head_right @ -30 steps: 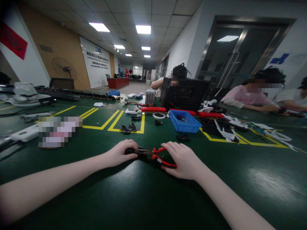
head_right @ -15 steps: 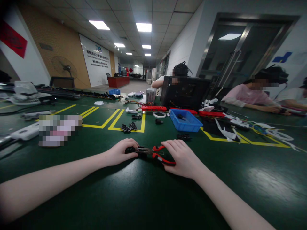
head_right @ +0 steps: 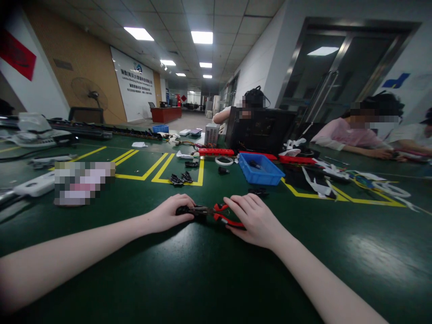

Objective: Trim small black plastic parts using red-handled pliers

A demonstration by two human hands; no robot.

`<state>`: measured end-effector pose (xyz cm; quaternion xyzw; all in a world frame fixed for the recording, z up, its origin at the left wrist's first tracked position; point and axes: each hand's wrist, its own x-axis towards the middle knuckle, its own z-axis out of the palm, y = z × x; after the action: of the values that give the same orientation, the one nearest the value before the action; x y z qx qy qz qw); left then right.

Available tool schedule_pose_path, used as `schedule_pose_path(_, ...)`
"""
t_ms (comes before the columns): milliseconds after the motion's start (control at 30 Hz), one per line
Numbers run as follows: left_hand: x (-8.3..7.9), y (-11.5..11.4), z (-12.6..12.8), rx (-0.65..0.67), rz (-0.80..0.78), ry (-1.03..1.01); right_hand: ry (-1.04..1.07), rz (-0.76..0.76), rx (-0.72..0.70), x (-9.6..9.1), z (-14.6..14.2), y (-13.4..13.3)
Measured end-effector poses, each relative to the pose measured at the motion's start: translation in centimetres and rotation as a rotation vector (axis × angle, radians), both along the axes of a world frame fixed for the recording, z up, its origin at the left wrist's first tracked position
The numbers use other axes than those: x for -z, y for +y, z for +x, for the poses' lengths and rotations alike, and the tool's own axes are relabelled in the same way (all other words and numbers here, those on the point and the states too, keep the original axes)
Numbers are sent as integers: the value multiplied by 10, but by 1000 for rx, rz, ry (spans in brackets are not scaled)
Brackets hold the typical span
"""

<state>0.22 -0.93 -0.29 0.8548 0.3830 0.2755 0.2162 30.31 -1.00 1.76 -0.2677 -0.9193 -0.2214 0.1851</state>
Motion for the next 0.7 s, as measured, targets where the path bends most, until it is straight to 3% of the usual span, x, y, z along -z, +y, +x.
schedule_pose_path(467, 0, 1, 0, 5, 3, 12, -7, 44, 8, 1, -2, 0)
schedule_pose_path(700, 4, 3, -1, 14, 19, 12, 44, -44, -7, 1, 0, 1)
